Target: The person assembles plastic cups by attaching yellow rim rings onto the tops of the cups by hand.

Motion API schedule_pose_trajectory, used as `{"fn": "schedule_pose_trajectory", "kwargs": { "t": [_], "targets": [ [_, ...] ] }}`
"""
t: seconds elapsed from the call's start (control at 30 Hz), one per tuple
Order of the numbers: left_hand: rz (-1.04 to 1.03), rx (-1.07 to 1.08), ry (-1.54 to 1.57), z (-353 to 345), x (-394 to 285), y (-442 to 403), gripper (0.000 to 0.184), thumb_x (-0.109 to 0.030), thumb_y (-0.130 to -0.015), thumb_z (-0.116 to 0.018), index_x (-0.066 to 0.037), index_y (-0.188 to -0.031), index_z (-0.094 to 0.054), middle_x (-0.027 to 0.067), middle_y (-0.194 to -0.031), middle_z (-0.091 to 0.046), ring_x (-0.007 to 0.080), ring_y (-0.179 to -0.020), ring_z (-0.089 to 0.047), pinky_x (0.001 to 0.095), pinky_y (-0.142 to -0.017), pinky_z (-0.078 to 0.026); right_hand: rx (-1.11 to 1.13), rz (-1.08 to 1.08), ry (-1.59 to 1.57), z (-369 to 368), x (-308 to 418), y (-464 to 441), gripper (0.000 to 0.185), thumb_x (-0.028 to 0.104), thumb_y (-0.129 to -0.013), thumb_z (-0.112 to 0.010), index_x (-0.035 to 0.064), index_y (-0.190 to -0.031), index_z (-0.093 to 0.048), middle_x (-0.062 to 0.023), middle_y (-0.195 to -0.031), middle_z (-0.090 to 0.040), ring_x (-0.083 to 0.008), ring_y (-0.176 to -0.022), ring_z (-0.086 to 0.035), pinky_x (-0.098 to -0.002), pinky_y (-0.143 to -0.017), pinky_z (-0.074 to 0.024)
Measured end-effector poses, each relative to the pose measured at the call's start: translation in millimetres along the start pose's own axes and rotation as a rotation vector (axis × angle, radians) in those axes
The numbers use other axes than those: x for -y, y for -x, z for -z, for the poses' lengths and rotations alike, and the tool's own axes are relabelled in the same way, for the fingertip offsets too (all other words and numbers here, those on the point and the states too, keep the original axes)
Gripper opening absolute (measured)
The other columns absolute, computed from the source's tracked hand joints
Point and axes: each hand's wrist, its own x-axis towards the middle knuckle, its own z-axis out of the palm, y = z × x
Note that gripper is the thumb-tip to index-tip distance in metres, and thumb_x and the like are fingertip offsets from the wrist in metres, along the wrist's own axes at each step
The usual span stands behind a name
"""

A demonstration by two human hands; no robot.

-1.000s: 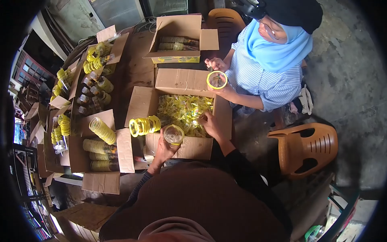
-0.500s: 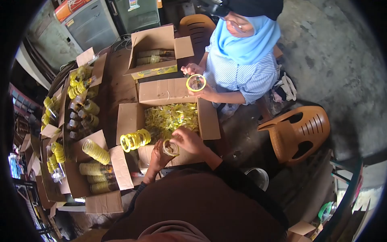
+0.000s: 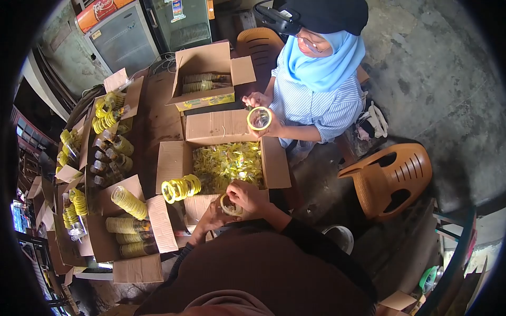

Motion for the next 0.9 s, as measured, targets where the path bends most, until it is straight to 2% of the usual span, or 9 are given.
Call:
{"fn": "schedule_pose_trajectory", "kwargs": {
  "t": [0.1,0.27,0.37,0.47,0.57,0.67,0.73,0.83,0.9],
  "targets": [
    [0.079,0.121,0.209,3.8,-1.9,1.1,0.069,-0.035,-0.064,-0.087,0.000,-0.112,-0.054,0.0139,-0.099,-0.065,0.0257,-0.089,-0.064,0.0348,-0.080,-0.050,0.034,0.072,0.043,0.5,3.4,-1.7,0.013,0.009,-0.081,-0.064,0.0059,-0.082,-0.052,-0.0091,-0.081,-0.054,-0.0287,-0.073,-0.059,-0.0381,-0.064,-0.0476],
    [-0.065,0.080,-0.010,5.6,-8.0,-4.7,0.055,-0.028,-0.065,-0.084,-0.003,-0.108,-0.060,0.0150,-0.097,-0.065,0.0283,-0.087,-0.065,0.0359,-0.076,-0.050,0.134,0.072,0.164,15.4,2.0,-9.7,0.014,0.011,-0.081,-0.061,0.0038,-0.083,-0.049,-0.0116,-0.081,-0.054,-0.0310,-0.076,-0.058,-0.0404,-0.066,-0.0474],
    [-0.046,0.072,0.085,2.6,3.1,-12.9,0.049,-0.018,-0.064,-0.080,-0.002,-0.106,-0.060,0.0158,-0.088,-0.065,0.0299,-0.082,-0.066,0.0368,-0.074,-0.050,0.187,0.085,0.214,22.4,-4.5,-10.8,0.017,0.016,-0.084,-0.058,0.0024,-0.084,-0.048,-0.0135,-0.081,-0.054,-0.0339,-0.076,-0.059,-0.0431,-0.066,-0.0467],
    [-0.094,0.041,-0.011,2.5,-1.6,-21.4,0.054,-0.019,-0.064,-0.079,-0.002,-0.110,-0.056,0.0164,-0.086,-0.066,0.0337,-0.078,-0.065,0.0390,-0.071,-0.050,0.214,0.075,0.206,25.3,-9.1,-12.6,0.018,0.018,-0.085,-0.055,0.0019,-0.083,-0.048,-0.0154,-0.080,-0.053,-0.0359,-0.074,-0.059,-0.0454,-0.066,-0.0457],
    [-0.065,-0.037,-0.223,-6.8,3.9,-28.0,0.064,-0.023,-0.064,-0.080,0.000,-0.116,-0.051,0.0197,-0.084,-0.066,0.0394,-0.073,-0.064,0.0430,-0.065,-0.052,0.104,0.058,0.124,20.5,-23.2,-14.2,0.021,0.019,-0.085,-0.059,0.0016,-0.082,-0.047,-0.0173,-0.076,-0.054,-0.0372,-0.073,-0.058,-0.0459,-0.063,-0.0439],
    [0.014,-0.117,-0.403,-19.3,7.6,-32.6,0.067,-0.024,-0.062,-0.082,0.000,-0.115,-0.050,0.0204,-0.087,-0.065,0.0396,-0.076,-0.064,0.0444,-0.065,-0.052,0.116,-0.133,0.046,15.7,-37.5,-16.5,0.019,0.018,-0.085,-0.058,0.0019,-0.083,-0.048,-0.0188,-0.074,-0.054,-0.0382,-0.070,-0.057,-0.0459,-0.062,-0.0431],
    [0.069,-0.158,-0.457,-27.7,8.2,-35.3,0.068,-0.023,-0.060,-0.084,0.001,-0.114,-0.050,0.0200,-0.090,-0.065,0.0383,-0.079,-0.065,0.0446,-0.066,-0.052,-0.077,-0.214,-0.124,8.6,-58.7,-16.1,0.018,0.017,-0.086,-0.057,0.0016,-0.083,-0.049,-0.0203,-0.072,-0.054,-0.0388,-0.068,-0.056,-0.0452,-0.061,-0.0427],
    [-0.047,-0.371,-0.514,-34.2,7.8,-32.4,0.071,-0.036,-0.064,-0.083,0.003,-0.113,-0.051,0.0206,-0.088,-0.065,0.0380,-0.077,-0.065,0.0441,-0.063,-0.053,-0.135,-0.384,-0.053,10.8,-95.1,-14.5,0.017,0.017,-0.087,-0.056,0.0007,-0.084,-0.053,-0.0217,-0.075,-0.056,-0.0396,-0.071,-0.058,-0.0451,-0.063,-0.0438],
    [-0.121,-0.407,-0.493,-33.5,13.2,-33.5,0.069,-0.034,-0.064,-0.084,0.002,-0.113,-0.052,0.0204,-0.091,-0.064,0.0380,-0.081,-0.064,0.0442,-0.066,-0.053,-0.163,-0.465,-0.043,21.4,-124.9,-10.8,0.017,0.017,-0.088,-0.056,0.0006,-0.085,-0.055,-0.0220,-0.077,-0.058,-0.0394,-0.073,-0.059,-0.0449,-0.064,-0.0447]
  ]
}}
